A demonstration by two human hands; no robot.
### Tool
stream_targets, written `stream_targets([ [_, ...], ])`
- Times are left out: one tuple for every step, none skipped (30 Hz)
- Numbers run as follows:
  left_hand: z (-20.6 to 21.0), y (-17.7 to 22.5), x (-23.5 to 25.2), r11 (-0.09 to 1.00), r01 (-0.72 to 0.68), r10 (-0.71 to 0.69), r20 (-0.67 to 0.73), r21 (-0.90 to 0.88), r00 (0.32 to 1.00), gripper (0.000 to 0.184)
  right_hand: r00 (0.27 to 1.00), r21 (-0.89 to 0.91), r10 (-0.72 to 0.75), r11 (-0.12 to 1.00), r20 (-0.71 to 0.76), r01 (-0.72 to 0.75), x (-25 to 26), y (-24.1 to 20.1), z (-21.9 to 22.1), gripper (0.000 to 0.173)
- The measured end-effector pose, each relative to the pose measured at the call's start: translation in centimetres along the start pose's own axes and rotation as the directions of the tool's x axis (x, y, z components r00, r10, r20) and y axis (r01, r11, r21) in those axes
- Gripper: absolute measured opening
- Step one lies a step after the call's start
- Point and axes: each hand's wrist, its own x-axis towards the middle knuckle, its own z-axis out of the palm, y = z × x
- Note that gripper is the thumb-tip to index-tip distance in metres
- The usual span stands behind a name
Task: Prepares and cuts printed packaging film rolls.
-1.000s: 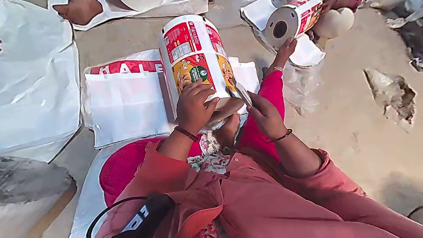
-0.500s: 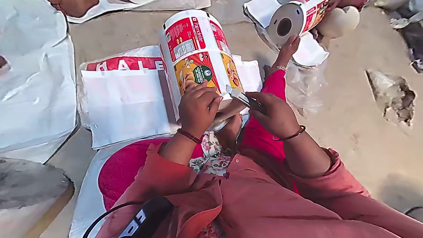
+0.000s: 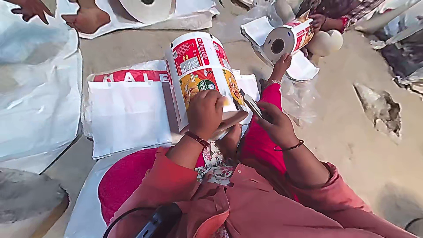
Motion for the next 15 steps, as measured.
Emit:
stream_targets([
  [-0.7, -0.4, 0.3, 0.998, 0.056, -0.056, -0.018, -0.034, 0.998, 0.026, 1.0, 0.016, 0.013, 1.0, -0.007, -0.013, 0.0, 0.2, 0.0, 0.043],
  [-1.6, -0.8, 0.5, 0.991, 0.108, -0.111, -0.043, -0.074, 0.993, 0.028, 1.0, 0.036, 0.028, 0.999, -0.008, -0.028, 0.1, 0.5, 0.0, 0.043],
  [-2.7, -1.3, 0.9, 0.982, 0.154, -0.163, -0.082, -0.109, 0.983, 0.029, 0.999, 0.056, 0.045, 0.997, -0.004, -0.045, 0.2, 0.7, 0.0, 0.043],
  [-3.8, -2.0, 1.1, 0.973, 0.189, -0.206, -0.131, -0.134, 0.97, 0.03, 0.998, 0.069, 0.056, 0.996, -0.003, -0.056, 0.3, 0.9, 0.0, 0.044],
  [-4.9, -2.7, 1.3, 0.963, 0.214, -0.243, -0.188, -0.162, 0.952, 0.031, 0.998, 0.078, 0.068, 0.995, 0.005, -0.068, 0.4, 1.1, -0.1, 0.044],
  [-6.0, -3.5, 1.4, 0.956, 0.233, -0.273, -0.248, -0.181, 0.929, 0.032, 0.997, 0.077, 0.075, 0.994, 0.01, -0.075, 0.4, 1.1, -0.2, 0.044],
  [-7.0, -4.4, 1.5, 0.95, 0.245, -0.296, -0.311, -0.191, 0.903, 0.033, 0.997, 0.075, 0.077, 0.994, 0.01, -0.077, 0.5, 1.2, -0.2, 0.044],
  [-7.9, -5.3, 1.3, 0.946, 0.261, -0.316, -0.361, -0.194, 0.878, 0.033, 0.997, 0.075, 0.075, 0.994, 0.01, -0.076, 0.6, 1.2, -0.1, 0.044],
  [-8.8, -6.4, 0.8, 0.94, 0.284, -0.337, -0.388, -0.189, 0.858, 0.035, 0.997, 0.078, 0.076, 0.994, 0.014, -0.077, 0.5, 1.1, -0.1, 0.045],
  [-9.4, -7.5, 0.4, 0.931, 0.306, -0.363, -0.415, -0.2, 0.834, 0.037, 0.997, 0.081, 0.076, 0.994, 0.017, -0.078, 0.5, 1.0, 0.0, 0.045],
  [-9.9, -8.6, 0.0, 0.917, 0.33, -0.398, -0.448, -0.226, 0.8, 0.038, 0.997, 0.085, 0.077, 0.993, 0.017, -0.079, 0.4, 1.0, 0.0, 0.045],
  [-10.3, -9.5, -0.3, 0.893, 0.357, -0.449, -0.477, -0.275, 0.755, 0.037, 0.997, 0.096, 0.078, 0.992, 0.016, -0.079, 0.4, 0.9, 0.1, 0.045],
  [-10.7, -10.2, -0.5, 0.857, 0.386, -0.513, -0.494, -0.341, 0.703, 0.036, 0.997, 0.109, 0.081, 0.991, 0.01, -0.081, 0.3, 1.0, 0.1, 0.045],
  [-11.2, -10.8, -0.8, 0.813, 0.407, -0.578, -0.492, -0.416, 0.651, 0.034, 0.996, 0.126, 0.087, 0.988, 0.001, -0.086, 0.3, 1.0, 0.2, 0.044],
  [-11.7, -11.3, -1.0, 0.765, 0.417, -0.637, -0.484, -0.491, 0.6, 0.033, 0.995, 0.141, 0.096, 0.986, -0.009, -0.094, 0.3, 1.0, 0.2, 0.044],
])
